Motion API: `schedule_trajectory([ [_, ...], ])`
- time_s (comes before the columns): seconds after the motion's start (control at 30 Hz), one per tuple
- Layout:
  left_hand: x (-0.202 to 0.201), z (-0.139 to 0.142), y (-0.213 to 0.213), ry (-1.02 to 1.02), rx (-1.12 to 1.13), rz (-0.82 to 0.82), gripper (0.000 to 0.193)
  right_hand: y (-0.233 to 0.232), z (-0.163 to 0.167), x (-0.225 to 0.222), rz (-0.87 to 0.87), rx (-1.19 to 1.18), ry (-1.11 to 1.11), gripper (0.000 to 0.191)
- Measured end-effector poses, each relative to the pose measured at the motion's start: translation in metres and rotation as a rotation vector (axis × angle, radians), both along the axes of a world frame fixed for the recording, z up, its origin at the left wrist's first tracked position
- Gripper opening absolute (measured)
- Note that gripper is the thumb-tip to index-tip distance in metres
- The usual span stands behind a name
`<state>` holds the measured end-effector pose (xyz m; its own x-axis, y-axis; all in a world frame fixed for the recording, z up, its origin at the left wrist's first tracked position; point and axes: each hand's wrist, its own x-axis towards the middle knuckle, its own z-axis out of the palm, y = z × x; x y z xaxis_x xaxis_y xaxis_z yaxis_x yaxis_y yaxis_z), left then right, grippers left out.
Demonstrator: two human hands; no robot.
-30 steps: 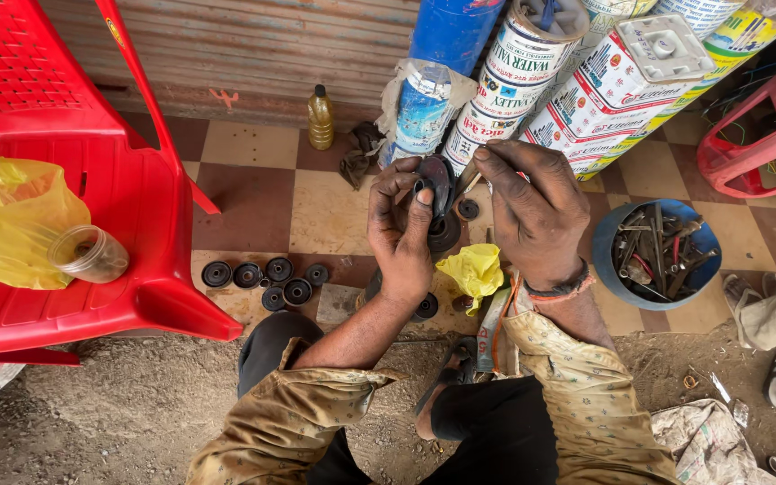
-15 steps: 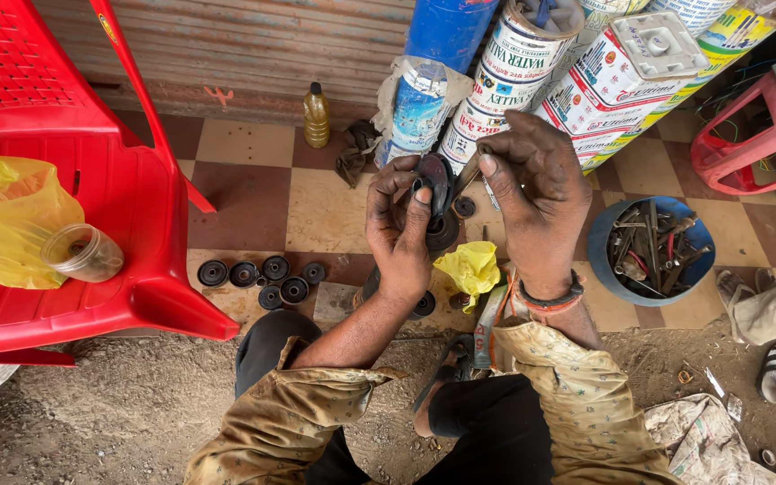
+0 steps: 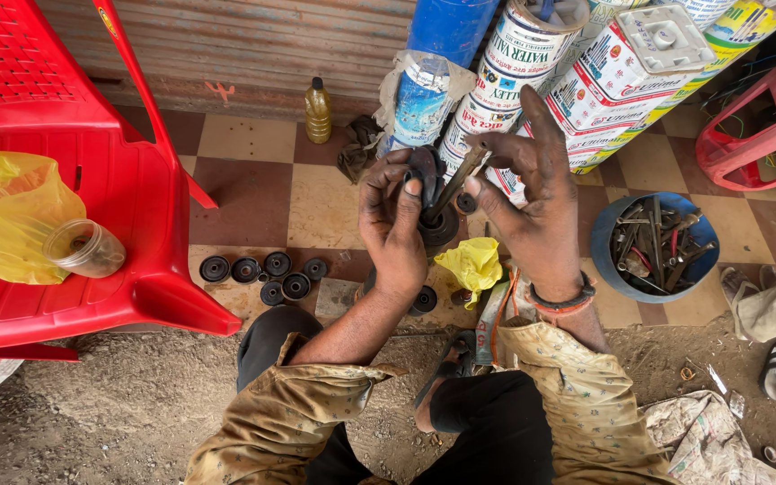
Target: The person sits on the floor and assembles a cylindrical mechanical component by inserting a metal rod, attaching black circular parts, and using a metal bar to press them into place. They handle small metal rings and clips, placing them onto the assembly and securing them with their hands.
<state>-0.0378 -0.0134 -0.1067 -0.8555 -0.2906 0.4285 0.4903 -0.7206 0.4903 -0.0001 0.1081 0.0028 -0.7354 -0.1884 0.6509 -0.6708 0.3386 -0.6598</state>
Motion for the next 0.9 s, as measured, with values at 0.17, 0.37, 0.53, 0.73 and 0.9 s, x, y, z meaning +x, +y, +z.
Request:
schedule_trajectory([
  [0.17,-0.004,-0.001,0.001,-0.020,0.058,0.019,0.016,0.005,-0.016,0.008,-0.031,-0.199,-0.068,0.071],
  [0.37,-0.002,0.003,0.005,0.009,0.070,-0.006,0.015,0.012,-0.027,-0.001,0.011,-0.300,-0.042,0.074],
  [0.53,0.001,0.007,0.004,0.002,0.050,0.023,0.016,0.005,-0.029,-0.008,-0.011,-0.271,-0.028,0.079],
  [0.73,-0.002,0.003,0.001,0.005,0.037,0.028,0.017,0.006,-0.032,0.000,0.018,-0.234,-0.090,0.079],
  [0.9,-0.002,0.001,0.002,-0.003,0.047,0.025,0.018,0.010,-0.027,0.000,-0.041,-0.190,-0.058,0.036],
])
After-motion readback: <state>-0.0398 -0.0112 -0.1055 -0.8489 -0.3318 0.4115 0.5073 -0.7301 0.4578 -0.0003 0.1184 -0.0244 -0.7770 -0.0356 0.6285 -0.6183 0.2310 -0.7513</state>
